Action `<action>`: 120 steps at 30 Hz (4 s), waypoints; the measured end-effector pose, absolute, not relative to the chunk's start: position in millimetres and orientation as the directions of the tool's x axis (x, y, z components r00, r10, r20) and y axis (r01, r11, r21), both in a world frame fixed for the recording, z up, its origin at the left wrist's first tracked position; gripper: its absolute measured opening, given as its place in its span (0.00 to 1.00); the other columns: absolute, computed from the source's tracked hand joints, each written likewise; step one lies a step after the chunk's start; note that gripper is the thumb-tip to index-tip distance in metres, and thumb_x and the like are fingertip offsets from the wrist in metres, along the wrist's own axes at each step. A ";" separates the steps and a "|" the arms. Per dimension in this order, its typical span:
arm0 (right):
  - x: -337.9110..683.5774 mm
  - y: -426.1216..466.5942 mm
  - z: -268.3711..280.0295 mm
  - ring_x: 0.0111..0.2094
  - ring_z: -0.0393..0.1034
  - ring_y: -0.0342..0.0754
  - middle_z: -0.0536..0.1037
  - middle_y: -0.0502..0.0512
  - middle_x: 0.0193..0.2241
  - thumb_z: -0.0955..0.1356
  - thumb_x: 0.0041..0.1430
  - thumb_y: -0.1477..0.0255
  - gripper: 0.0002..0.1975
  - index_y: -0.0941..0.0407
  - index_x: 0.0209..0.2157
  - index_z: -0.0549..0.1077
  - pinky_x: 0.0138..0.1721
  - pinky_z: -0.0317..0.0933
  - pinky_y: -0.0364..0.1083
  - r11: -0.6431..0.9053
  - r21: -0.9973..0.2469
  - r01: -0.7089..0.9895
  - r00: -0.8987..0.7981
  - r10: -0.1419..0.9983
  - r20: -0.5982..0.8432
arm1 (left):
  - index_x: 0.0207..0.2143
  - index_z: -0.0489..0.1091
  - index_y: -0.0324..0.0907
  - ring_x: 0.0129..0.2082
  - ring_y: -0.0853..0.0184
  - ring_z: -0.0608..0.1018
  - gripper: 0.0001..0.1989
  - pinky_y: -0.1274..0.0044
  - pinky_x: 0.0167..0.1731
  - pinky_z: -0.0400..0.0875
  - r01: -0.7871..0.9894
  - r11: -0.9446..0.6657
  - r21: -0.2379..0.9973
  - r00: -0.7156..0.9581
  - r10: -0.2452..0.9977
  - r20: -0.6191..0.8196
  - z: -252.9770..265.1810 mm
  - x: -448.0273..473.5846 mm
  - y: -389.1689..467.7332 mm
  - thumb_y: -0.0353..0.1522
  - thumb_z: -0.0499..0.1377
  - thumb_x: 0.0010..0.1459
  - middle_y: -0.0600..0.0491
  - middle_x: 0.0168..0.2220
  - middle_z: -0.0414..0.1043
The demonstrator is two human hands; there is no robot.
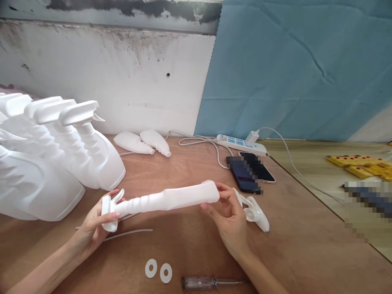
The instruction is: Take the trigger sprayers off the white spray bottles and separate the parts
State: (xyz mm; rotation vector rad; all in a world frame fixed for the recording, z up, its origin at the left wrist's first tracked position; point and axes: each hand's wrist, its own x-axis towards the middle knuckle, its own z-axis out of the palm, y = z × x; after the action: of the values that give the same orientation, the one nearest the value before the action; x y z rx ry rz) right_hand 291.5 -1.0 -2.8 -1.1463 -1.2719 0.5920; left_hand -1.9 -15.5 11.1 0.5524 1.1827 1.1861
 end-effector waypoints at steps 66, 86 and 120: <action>292.6 -8.8 -2.8 0.50 0.63 0.52 0.64 0.59 0.51 0.72 0.44 0.67 0.32 0.50 0.51 0.58 0.41 0.66 0.45 0.333 -0.871 0.361 0.142 0.904 0.404 | 0.39 0.70 0.38 0.35 0.63 0.74 0.26 0.77 0.38 0.68 -0.296 0.123 0.947 -0.247 0.948 -0.200 14.5 6.8 -17.0 0.34 0.70 0.33 0.50 0.34 0.75; 293.3 -1.6 -8.3 0.43 0.66 0.52 0.69 0.56 0.44 0.65 0.54 0.65 0.15 0.51 0.44 0.67 0.38 0.65 0.47 0.328 -0.944 -0.021 0.055 0.944 0.326 | 0.40 0.68 0.37 0.34 0.60 0.75 0.26 0.75 0.34 0.70 -0.157 0.112 0.981 -0.255 0.955 -0.150 13.9 1.1 -16.0 0.39 0.67 0.38 0.49 0.33 0.75; 286.9 -7.6 5.0 0.57 0.54 0.60 0.64 0.57 0.54 0.67 0.40 0.74 0.23 0.49 0.42 0.65 0.56 0.46 0.62 0.131 -0.949 -0.287 -0.040 0.988 0.149 | 0.43 0.65 0.37 0.34 0.63 0.75 0.29 0.76 0.34 0.70 -0.209 0.164 0.964 -0.165 0.966 -0.200 11.7 -2.3 -10.6 0.39 0.67 0.38 0.47 0.36 0.76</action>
State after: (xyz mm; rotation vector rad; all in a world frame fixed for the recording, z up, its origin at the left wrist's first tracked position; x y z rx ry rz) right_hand 286.9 -7.6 5.0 -0.8654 -1.1026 1.2709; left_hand -2.3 -10.6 11.7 0.8367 1.2767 1.2876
